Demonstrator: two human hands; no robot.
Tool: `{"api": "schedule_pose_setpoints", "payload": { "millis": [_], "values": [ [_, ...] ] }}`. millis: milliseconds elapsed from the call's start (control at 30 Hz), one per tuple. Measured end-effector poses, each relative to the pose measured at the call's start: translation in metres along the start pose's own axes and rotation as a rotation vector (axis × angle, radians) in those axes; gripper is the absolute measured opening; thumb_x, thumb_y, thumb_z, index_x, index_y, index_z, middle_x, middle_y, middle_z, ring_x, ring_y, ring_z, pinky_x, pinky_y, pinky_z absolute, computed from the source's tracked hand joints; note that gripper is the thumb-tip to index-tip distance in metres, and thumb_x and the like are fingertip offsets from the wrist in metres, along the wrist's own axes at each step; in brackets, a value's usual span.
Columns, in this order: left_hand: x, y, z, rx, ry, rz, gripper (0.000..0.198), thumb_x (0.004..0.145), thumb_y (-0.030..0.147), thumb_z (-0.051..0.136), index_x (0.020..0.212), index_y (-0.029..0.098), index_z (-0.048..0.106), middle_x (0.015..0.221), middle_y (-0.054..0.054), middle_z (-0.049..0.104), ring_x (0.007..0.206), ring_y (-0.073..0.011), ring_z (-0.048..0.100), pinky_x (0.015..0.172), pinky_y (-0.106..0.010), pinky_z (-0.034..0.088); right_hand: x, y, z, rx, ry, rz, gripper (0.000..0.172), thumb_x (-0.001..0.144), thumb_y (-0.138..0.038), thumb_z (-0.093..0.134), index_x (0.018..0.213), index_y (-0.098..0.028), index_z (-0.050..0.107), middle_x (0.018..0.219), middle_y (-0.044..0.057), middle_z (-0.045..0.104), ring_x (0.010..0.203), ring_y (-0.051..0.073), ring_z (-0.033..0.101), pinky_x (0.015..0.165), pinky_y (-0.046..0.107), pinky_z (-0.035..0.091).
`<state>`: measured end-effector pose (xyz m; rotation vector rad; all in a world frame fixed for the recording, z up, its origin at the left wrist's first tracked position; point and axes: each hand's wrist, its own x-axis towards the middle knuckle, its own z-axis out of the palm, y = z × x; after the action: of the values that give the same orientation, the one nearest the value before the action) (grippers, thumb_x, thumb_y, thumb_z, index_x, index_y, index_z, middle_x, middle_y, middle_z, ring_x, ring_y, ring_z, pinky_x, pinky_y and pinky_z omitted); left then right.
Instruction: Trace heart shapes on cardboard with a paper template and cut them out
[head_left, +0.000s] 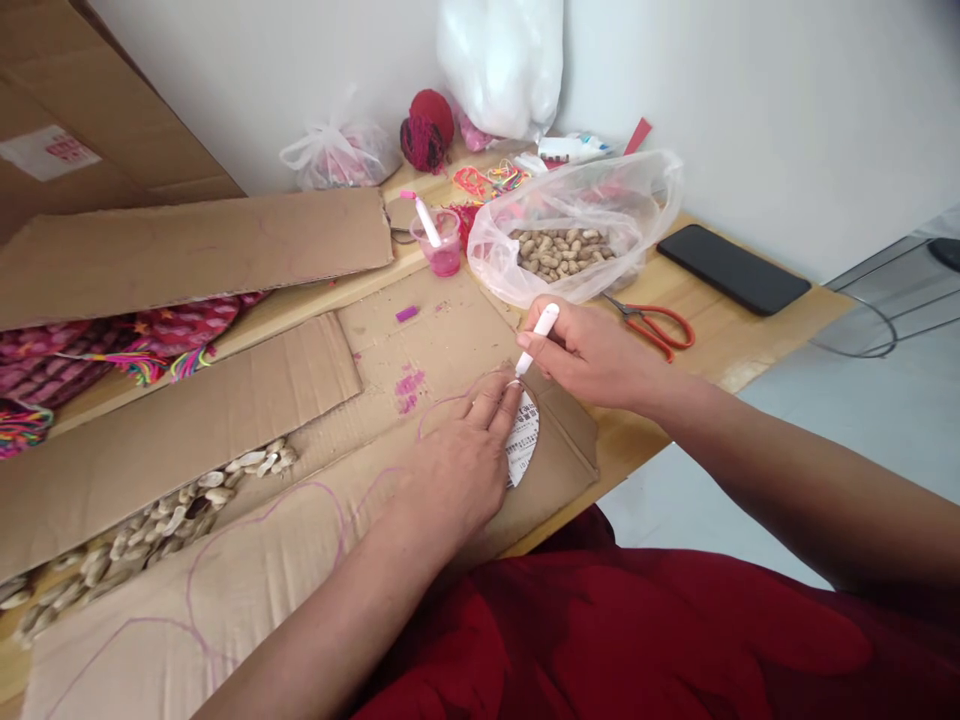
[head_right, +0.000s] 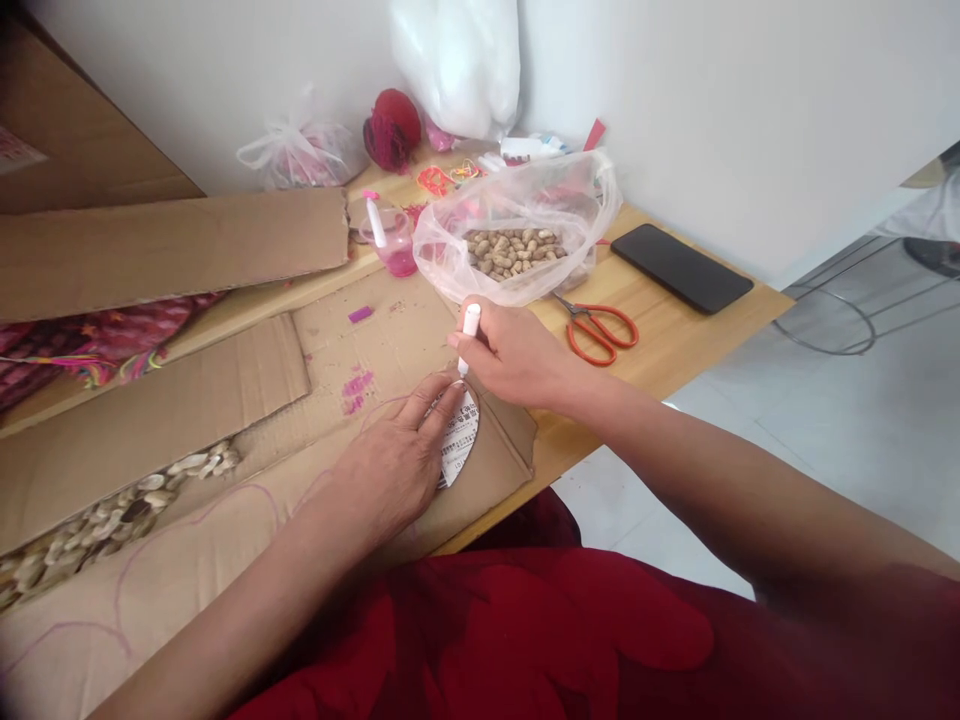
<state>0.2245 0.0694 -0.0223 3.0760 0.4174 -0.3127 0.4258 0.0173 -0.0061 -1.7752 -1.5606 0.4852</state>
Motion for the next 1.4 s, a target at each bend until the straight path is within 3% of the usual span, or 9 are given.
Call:
{"api": "schedule_pose_setpoints", "payload": {
  "millis": [233,433,700,833,1067,1400],
  "values": [
    [-0.001,-0.001,0.004,-0.012,0.020,0.006,0.070,0.093,0.005,0.037,0.162,-0.003,0.030,0.171,-0.021,0.032,0.160,-0.0288,0.031,0.125,-0.042,0.039,-0.008,0.000,-0.003,-0.020,-0.027,0.038,0.020,0.096,-0.031,0.055,0.080,-0.024,0.046,0.064,-0.003,0.054,0.063,0.016,0.046,0.064,0.032,0.030],
    [-0.001,-0.002,0.004,-0.020,0.042,-0.036,0.069,0.096,0.008,0.037,0.164,0.003,0.029,0.172,-0.021,0.030,0.154,-0.0292,0.042,0.120,-0.042,0.045,-0.012,-0.002,-0.001,-0.011,0.028,0.069,0.020,0.097,-0.033,0.054,0.080,-0.023,0.049,0.064,-0.002,0.056,0.063,0.016,0.048,0.063,0.032,0.031],
    [-0.001,-0.002,0.000,0.071,0.016,0.064,0.064,0.094,0.005,0.037,0.157,0.001,0.043,0.167,-0.019,0.042,0.160,-0.0299,0.030,0.123,-0.042,0.040,-0.026,-0.005,-0.001,-0.027,0.028,0.094,0.025,0.098,-0.034,0.054,0.076,-0.023,0.049,0.063,-0.001,0.056,0.064,0.016,0.048,0.063,0.033,0.031],
    [-0.002,-0.002,0.001,0.011,0.036,0.017,0.066,0.095,0.006,0.038,0.161,0.000,0.035,0.168,-0.020,0.040,0.158,-0.0294,0.035,0.121,-0.041,0.042,-0.027,-0.005,0.001,-0.028,0.062,0.095,0.022,0.098,-0.034,0.055,0.079,-0.023,0.050,0.064,-0.001,0.055,0.062,0.016,0.045,0.063,0.033,0.030],
    [-0.004,-0.003,0.006,-0.098,0.098,-0.035,0.068,0.095,0.005,0.041,0.162,0.015,0.038,0.170,-0.017,0.035,0.147,-0.0306,0.050,0.114,-0.042,0.049,-0.026,-0.007,0.001,-0.068,0.042,0.061,0.022,0.098,-0.033,0.053,0.079,-0.023,0.048,0.063,-0.002,0.054,0.062,0.016,0.045,0.063,0.033,0.029],
    [-0.005,-0.003,0.002,-0.121,0.109,-0.040,0.066,0.094,0.006,0.043,0.160,0.015,0.041,0.168,-0.018,0.038,0.137,-0.0316,0.058,0.112,-0.045,0.050,-0.029,-0.003,0.004,0.010,0.075,0.103,0.021,0.099,-0.036,0.054,0.082,-0.023,0.051,0.066,0.000,0.058,0.064,0.017,0.050,0.064,0.033,0.032]
  ]
}}
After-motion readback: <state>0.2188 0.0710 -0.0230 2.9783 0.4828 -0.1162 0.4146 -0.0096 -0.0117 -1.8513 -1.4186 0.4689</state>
